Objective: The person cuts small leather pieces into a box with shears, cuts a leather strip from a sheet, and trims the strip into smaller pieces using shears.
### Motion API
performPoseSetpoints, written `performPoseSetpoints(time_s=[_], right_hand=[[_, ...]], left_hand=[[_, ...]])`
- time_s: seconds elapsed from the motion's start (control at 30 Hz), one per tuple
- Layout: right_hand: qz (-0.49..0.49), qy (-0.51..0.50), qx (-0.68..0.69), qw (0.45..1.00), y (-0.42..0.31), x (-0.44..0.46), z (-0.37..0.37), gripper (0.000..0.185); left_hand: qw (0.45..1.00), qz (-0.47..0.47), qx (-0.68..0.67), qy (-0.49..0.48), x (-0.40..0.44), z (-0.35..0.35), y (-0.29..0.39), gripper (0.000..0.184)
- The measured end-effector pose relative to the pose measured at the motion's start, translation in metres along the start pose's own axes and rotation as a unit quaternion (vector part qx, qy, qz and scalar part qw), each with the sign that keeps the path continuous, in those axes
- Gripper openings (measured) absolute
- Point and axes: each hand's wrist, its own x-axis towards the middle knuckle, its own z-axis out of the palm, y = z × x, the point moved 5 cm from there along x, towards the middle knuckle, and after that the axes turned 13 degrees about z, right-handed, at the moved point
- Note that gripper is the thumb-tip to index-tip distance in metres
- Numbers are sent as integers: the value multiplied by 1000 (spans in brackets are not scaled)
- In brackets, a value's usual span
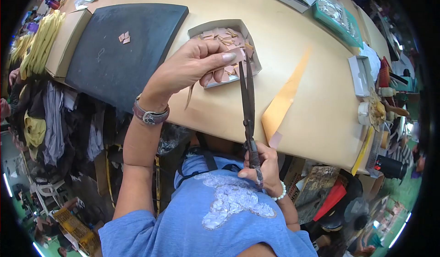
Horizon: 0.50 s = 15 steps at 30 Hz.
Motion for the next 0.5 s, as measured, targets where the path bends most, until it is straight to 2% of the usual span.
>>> performPoseSetpoints(time_s=[0.13, 0.23, 0.33, 0.5], right_hand=[[27, 30, -40, 998, -6, 5, 1, 43], [71, 37, 44, 996, -1, 8, 3, 42], [29, 31, -35, 998, -9, 12, 0, 44], [18, 22, -23, 999, -10, 19, 8, 49]], left_hand=[[998, -26, 50, -22, 0, -2, 0, 23], [997, -32, 70, -5, -2, -11, -3, 25], [998, -31, 52, 4, -3, -17, -8, 27], [998, -37, 47, 12, -3, -21, -9, 24]])
